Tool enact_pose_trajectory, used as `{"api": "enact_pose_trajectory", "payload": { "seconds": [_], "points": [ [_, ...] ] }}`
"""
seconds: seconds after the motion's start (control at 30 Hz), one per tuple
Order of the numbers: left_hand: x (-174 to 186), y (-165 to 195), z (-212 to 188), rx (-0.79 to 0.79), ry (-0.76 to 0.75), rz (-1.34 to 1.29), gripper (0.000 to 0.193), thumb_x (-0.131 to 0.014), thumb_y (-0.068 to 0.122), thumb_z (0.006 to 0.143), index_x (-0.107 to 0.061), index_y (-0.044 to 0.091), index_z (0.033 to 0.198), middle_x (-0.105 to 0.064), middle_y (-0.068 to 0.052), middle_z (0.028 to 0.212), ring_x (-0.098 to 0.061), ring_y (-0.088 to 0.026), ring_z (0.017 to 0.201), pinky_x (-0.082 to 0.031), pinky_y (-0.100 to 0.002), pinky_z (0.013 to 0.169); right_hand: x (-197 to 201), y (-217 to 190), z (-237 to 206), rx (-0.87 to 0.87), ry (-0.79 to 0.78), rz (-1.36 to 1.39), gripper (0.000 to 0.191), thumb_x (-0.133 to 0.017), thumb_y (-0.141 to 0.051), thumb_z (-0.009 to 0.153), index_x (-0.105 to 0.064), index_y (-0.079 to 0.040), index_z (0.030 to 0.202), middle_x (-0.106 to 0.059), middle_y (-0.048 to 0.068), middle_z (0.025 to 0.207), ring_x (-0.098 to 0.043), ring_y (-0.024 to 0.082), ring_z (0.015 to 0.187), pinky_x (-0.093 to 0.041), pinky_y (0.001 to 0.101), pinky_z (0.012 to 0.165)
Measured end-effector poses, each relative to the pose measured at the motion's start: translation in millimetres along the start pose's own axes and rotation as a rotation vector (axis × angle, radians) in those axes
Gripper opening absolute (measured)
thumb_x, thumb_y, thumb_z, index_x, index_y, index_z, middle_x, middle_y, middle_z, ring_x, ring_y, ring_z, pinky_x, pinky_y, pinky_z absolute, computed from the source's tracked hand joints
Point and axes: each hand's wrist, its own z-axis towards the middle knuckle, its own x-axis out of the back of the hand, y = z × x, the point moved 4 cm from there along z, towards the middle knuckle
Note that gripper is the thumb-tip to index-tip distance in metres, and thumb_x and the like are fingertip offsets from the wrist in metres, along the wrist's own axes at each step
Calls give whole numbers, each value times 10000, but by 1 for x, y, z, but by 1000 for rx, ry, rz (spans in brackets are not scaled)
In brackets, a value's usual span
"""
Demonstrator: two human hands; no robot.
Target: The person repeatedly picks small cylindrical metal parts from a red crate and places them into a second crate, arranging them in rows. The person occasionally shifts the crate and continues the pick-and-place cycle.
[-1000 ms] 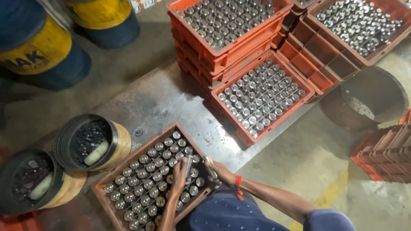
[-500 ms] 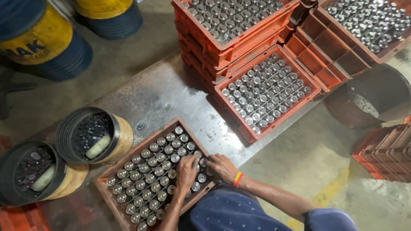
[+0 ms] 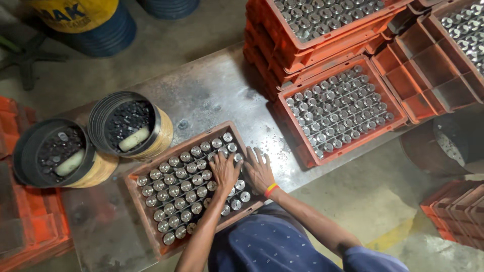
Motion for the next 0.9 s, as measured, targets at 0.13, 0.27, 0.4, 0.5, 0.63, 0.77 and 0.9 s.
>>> {"api": "enact_pose_trajectory", "payload": {
  "seconds": [0.13, 0.27, 0.4, 0.5, 0.63, 0.77, 0.9],
  "points": [
    [-12, 3, 9, -56, -6, -7, 419, -777, 400, 861, -745, 124, 1174, -613, -142, 1145, -541, -303, 1109, -406, -478, 953, -2, -3, 13, -44, -66, 77, 339, -741, -221, 756, -740, -123, 1080, -378, 193, 1601, -318, 392, 1510, -244, 600, 1197],
    [0, -10, 14, -84, -28, -167, 428, -790, 423, 866, -757, 103, 1149, -637, -146, 1190, -548, -282, 1161, -432, -462, 1031, 13, 3, 15, -14, -73, 164, 388, -780, -264, 733, -756, -102, 1084, -415, 213, 1503, -282, 436, 1465, -198, 616, 1140],
    [24, -46, 12, 120, -54, -545, 422, -801, 465, 760, -813, 115, 995, -690, -104, 1062, -632, -225, 1087, -508, -427, 993, 38, 34, 9, -3, 106, 428, 305, -759, -409, 864, -791, -162, 1040, -625, 173, 1364, -378, 400, 1446, -297, 542, 1143],
    [23, -55, 2, 393, 55, -1132, 450, -558, 481, 967, -707, 110, 1174, -664, -52, 1109, -607, -198, 1108, -413, -411, 930, 14, 50, 5, -528, 41, 1435, 519, -607, -563, 949, -713, -135, 1221, -700, 160, 1256, -593, 310, 1226, -483, 454, 1037],
    [2, -40, -13, 407, -184, -1359, 586, -483, 571, 1061, -701, 61, 1250, -667, -150, 967, -618, -299, 857, -461, -420, 746, -5, 29, -14, -678, -59, 1316, 528, -595, -506, 1000, -596, -102, 1340, -699, 217, 1051, -687, 320, 879, -534, 460, 789],
    [15, -33, -15, -41, 14, -694, 386, -593, 311, 1037, -661, 59, 1320, -712, -192, 1272, -688, -376, 1160, -538, -435, 969, -6, 1, -29, -436, -148, 634, 456, -651, -335, 996, -531, -87, 1359, -658, 272, 968, -684, 392, 672, -523, 504, 605],
    [12, -15, -19, -266, -42, -728, 367, -641, 49, 950, -666, 51, 1316, -655, -216, 1273, -660, -401, 1158, -537, -428, 984, 9, -22, -23, -72, 12, 347, 437, -623, -119, 923, -556, -65, 1352, -595, 260, 1227, -658, 456, 922, -546, 501, 745]
  ]
}}
